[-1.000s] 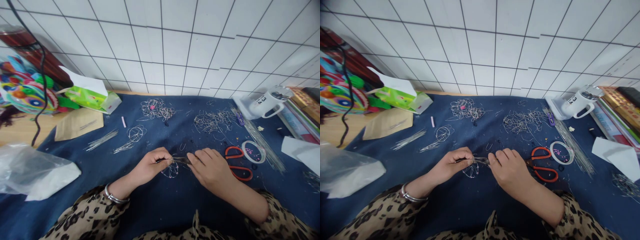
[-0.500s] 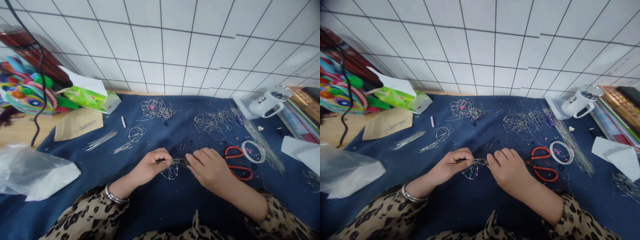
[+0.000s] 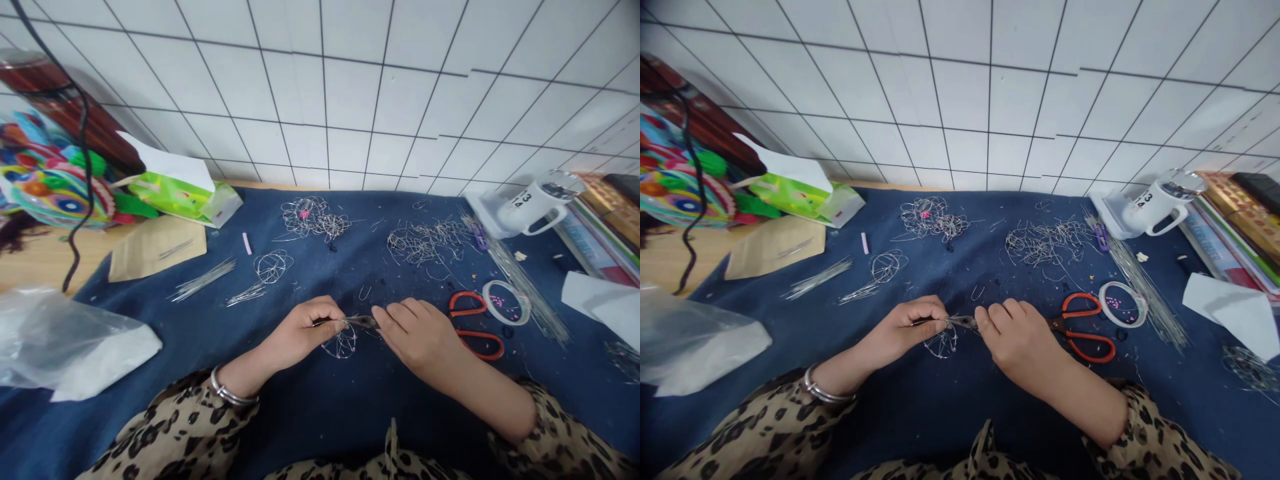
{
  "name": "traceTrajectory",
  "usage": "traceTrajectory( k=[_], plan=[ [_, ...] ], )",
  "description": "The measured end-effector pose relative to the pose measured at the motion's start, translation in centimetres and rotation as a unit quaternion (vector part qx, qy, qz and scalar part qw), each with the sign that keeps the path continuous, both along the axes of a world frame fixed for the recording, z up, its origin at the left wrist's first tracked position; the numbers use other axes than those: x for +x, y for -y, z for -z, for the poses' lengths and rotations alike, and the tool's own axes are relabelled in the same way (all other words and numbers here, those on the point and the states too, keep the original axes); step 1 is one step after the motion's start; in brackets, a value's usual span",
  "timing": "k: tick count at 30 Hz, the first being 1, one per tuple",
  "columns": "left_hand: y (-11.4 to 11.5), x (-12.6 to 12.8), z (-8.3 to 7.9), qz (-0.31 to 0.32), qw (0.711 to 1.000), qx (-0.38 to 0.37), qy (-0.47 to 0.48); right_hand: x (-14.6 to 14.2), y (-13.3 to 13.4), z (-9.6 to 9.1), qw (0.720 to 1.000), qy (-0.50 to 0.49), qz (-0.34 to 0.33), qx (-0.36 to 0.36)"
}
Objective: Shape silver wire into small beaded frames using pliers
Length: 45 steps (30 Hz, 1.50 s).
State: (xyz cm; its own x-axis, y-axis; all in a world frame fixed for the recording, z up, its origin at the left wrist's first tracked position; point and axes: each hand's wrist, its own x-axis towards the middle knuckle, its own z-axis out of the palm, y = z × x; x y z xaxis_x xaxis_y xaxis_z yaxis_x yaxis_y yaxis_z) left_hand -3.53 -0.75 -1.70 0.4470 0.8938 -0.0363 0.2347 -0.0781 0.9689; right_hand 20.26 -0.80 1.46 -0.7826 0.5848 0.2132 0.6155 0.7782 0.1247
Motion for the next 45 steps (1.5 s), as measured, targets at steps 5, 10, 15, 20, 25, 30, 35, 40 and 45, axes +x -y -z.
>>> traceTrajectory(
  k=[5, 10, 15, 20, 25, 30, 35, 40, 45],
  plan=[
    [0.1, 0.2, 0.1, -0.007, 0.999, 0.037, -0.012, -0.2, 0.1, 0.3, 0.999, -0.036, 0.021, -0.027],
    [0.2, 0.4, -0.1, -0.019, 0.996, 0.078, -0.047, -0.2, 0.4, 0.3, 0.996, -0.040, 0.049, -0.057],
    [0.4, 0.4, 0.2, -0.022, 0.985, 0.150, -0.087, -0.1, 0.4, 0.5, 0.992, -0.053, 0.053, -0.099],
    [0.7, 0.3, 0.8, -0.030, 0.961, 0.244, -0.125, -0.2, 0.4, 0.4, 0.985, -0.062, 0.072, -0.143],
    [0.6, 0.2, 1.0, -0.035, 0.960, 0.251, -0.123, -0.2, 0.3, 0.3, 0.973, -0.081, 0.088, -0.196],
    [0.6, 0.2, 0.9, -0.034, 0.962, 0.247, -0.114, -0.2, 0.3, 0.2, 0.964, -0.093, 0.104, -0.227],
    [0.7, 0.2, 0.9, -0.027, 0.959, 0.256, -0.121, -0.3, 0.3, 0.1, 0.960, -0.092, 0.116, -0.237],
    [0.7, 0.1, 1.0, -0.017, 0.944, 0.290, -0.159, -0.4, 0.3, 0.0, 0.957, -0.082, 0.127, -0.247],
    [0.7, 0.0, 1.3, -0.019, 0.926, 0.326, -0.189, -0.6, 0.3, -0.3, 0.950, -0.064, 0.141, -0.270]
  ],
)
